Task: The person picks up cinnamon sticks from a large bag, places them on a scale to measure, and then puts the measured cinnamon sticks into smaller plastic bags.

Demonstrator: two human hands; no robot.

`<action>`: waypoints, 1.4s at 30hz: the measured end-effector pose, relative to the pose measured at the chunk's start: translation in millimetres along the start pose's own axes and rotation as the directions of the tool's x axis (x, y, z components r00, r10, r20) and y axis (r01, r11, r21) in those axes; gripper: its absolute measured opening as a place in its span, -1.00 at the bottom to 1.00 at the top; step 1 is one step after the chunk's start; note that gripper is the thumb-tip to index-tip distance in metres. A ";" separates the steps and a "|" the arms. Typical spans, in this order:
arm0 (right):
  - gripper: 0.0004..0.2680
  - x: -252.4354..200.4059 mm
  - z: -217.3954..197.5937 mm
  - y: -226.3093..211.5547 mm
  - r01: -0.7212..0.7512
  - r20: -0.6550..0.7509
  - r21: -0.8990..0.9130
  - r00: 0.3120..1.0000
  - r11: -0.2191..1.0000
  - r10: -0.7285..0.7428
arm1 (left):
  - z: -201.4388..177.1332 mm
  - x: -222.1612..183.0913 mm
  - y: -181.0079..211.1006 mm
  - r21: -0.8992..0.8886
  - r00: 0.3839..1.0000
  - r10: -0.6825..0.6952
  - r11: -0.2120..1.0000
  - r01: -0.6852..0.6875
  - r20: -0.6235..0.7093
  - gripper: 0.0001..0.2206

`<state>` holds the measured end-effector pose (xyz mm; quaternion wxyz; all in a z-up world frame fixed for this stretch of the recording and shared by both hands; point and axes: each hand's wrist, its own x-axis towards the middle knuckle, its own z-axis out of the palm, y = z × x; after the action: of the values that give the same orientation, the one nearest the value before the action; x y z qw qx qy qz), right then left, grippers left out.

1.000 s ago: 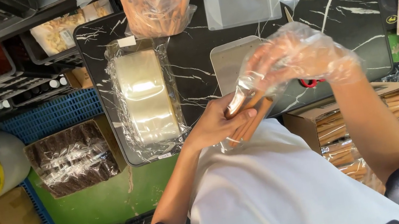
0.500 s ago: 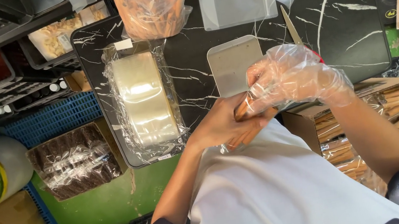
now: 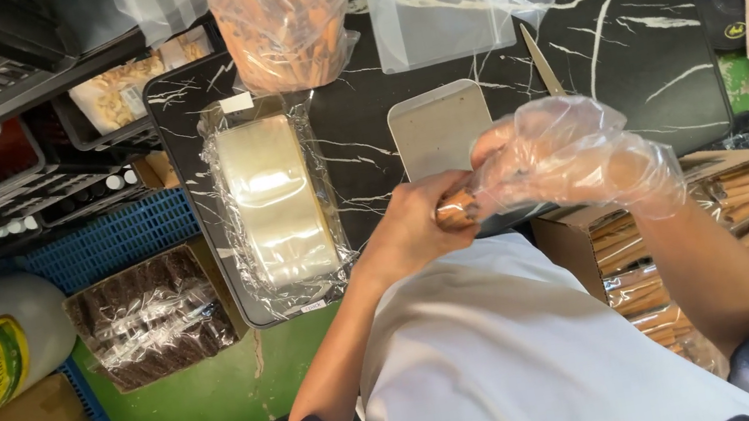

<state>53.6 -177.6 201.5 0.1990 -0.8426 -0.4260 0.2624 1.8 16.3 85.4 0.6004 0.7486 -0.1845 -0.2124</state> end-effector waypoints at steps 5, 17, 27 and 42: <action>-0.78 -11.2 0.3 1.4 -0.096 0.103 -0.119 0.989 0.988 0.109 | -14.7 1.1 19.9 -0.015 0.996 0.052 0.998 -0.053 -0.073 -0.59; -0.69 -10.7 -5.1 -8.4 -0.219 0.246 -0.383 0.912 0.897 0.327 | -11.5 21.8 -1.5 0.020 0.994 0.105 0.994 -0.104 -0.044 -0.54; -0.72 -8.8 11.7 -18.7 -0.266 0.176 -0.519 0.897 0.812 0.406 | 6.5 18.3 -22.4 0.018 0.997 0.056 0.998 -0.057 0.044 -0.57; -0.85 -16.3 -3.7 -20.4 -0.735 -0.037 -0.069 0.678 0.675 0.734 | 34.9 66.0 -62.4 -0.077 0.935 0.278 0.951 -0.300 -0.219 -0.58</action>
<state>35.2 -180.0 220.3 0.0454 -0.9506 -0.0613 0.3009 39.8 -34.3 11.4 0.6811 0.6971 -0.2177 -0.0530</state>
